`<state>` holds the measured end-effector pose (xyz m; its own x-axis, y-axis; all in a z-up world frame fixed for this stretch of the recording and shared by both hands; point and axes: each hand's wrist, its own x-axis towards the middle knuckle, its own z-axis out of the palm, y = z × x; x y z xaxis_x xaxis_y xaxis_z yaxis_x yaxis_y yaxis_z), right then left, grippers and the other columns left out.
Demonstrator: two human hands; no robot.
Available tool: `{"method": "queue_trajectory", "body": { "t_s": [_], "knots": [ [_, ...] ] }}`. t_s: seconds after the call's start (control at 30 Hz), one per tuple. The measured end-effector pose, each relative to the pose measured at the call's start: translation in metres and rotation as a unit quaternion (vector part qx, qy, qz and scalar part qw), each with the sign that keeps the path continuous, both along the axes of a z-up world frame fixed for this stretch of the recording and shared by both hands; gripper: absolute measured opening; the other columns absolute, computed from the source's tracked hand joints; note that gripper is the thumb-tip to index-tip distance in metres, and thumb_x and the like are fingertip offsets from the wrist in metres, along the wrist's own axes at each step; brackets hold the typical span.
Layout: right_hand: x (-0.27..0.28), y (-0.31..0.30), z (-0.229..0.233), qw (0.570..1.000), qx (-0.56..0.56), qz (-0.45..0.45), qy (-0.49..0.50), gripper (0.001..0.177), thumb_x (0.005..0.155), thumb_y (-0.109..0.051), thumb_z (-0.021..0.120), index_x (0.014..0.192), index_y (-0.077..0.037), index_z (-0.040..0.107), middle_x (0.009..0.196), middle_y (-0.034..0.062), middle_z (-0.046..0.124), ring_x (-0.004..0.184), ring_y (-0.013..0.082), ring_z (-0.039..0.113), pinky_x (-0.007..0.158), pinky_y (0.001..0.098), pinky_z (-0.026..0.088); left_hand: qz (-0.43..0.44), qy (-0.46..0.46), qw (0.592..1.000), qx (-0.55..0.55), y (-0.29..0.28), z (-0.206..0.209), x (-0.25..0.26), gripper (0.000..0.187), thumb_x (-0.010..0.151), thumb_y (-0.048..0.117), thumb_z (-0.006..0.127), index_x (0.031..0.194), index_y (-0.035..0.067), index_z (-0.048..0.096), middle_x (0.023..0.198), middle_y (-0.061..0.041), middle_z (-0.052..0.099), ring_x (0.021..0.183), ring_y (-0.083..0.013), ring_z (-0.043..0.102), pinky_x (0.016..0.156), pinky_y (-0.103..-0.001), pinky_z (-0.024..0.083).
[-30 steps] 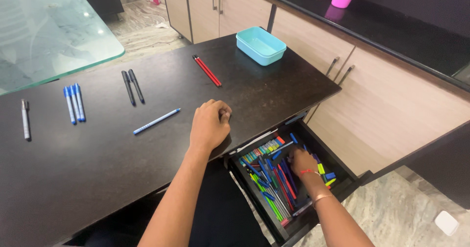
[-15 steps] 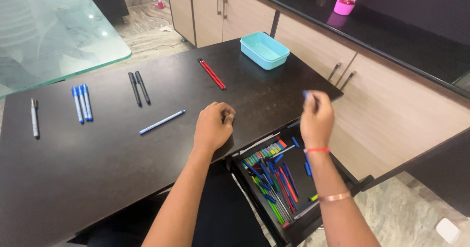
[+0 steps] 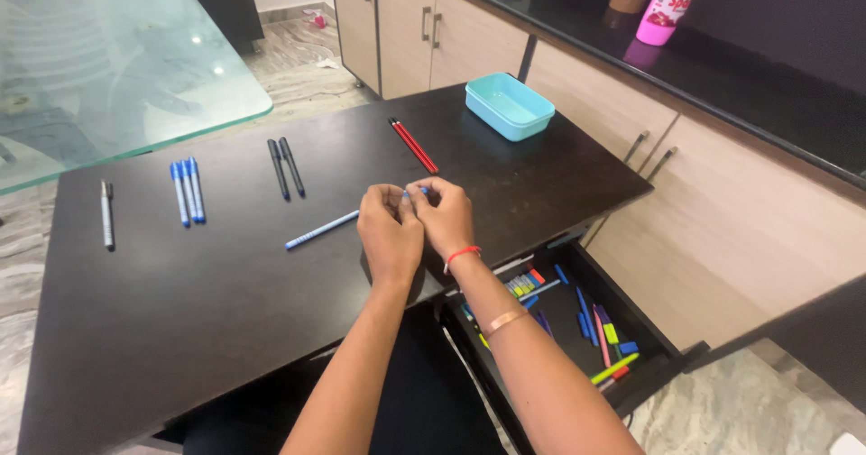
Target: The person takes various colored pens from an open drawer and places them on the table, arranging them in rows by color. They repeatedly reach into the drawer, select pens, and align them on the tabletop.
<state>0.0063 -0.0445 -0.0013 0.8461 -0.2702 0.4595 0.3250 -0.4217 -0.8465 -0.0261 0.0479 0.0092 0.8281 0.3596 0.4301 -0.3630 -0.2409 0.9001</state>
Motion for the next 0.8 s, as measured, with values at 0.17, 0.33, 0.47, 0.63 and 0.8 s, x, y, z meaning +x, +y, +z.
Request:
{"method": "queue_trajectory", "body": {
  "t_s": [0.17, 0.33, 0.47, 0.63, 0.8],
  "knots": [
    [-0.004, -0.001, 0.000, 0.999, 0.033, 0.019, 0.033, 0.018, 0.090, -0.018, 0.074, 0.094, -0.001, 0.078, 0.070, 0.0024, 0.072, 0.064, 0.0065, 0.063, 0.061, 0.0258, 0.051, -0.067, 0.030, 0.996, 0.045, 0.009, 0.007, -0.001, 0.008, 0.090, 0.004, 0.068, 0.095, -0.001, 0.064, 0.088, -0.014, 0.069, 0.077, -0.0264, 0.068, 0.071, -0.039, 0.055],
    [-0.006, 0.001, -0.001, 0.997, 0.066, 0.034, 0.033, 0.016, 0.090, -0.018, 0.077, 0.094, -0.003, 0.078, 0.072, 0.0000, 0.071, 0.066, 0.0052, 0.060, 0.062, 0.0251, 0.049, -0.082, -0.081, 0.959, 0.260, 0.055, 0.011, 0.001, 0.010, 0.085, 0.002, 0.069, 0.095, 0.002, 0.065, 0.094, -0.013, 0.069, 0.090, -0.0316, 0.066, 0.080, -0.043, 0.051],
    [-0.004, 0.002, -0.004, 0.992, 0.093, 0.082, 0.014, 0.013, 0.090, -0.015, 0.079, 0.093, -0.003, 0.077, 0.076, -0.0013, 0.070, 0.068, 0.0044, 0.059, 0.064, 0.0239, 0.047, -0.043, -0.079, 0.916, 0.391, 0.111, 0.022, 0.016, 0.010, 0.086, 0.007, 0.070, 0.096, 0.007, 0.068, 0.095, -0.010, 0.071, 0.095, -0.0303, 0.065, 0.087, -0.043, 0.046],
    [-0.002, 0.001, -0.005, 0.989, 0.114, 0.089, 0.009, 0.012, 0.089, -0.015, 0.079, 0.091, -0.004, 0.075, 0.079, -0.0015, 0.072, 0.070, 0.0038, 0.062, 0.066, 0.0219, 0.050, -0.025, -0.087, 0.923, 0.374, 0.160, 0.021, 0.013, 0.011, 0.089, 0.010, 0.069, 0.100, 0.008, 0.070, 0.096, -0.008, 0.071, 0.092, -0.0285, 0.065, 0.085, -0.042, 0.049],
    [0.008, 0.008, 0.002, 0.990, 0.113, 0.075, 0.034, 0.014, 0.088, -0.016, 0.079, 0.094, -0.004, 0.076, 0.082, 0.0023, 0.075, 0.068, 0.0068, 0.065, 0.064, 0.0229, 0.052, -0.064, 0.033, 0.954, 0.290, 0.171, 0.016, 0.002, 0.017, 0.090, 0.020, 0.073, 0.103, 0.009, 0.074, 0.094, -0.008, 0.070, 0.079, -0.0279, 0.065, 0.075, -0.041, 0.053]
  ]
}}
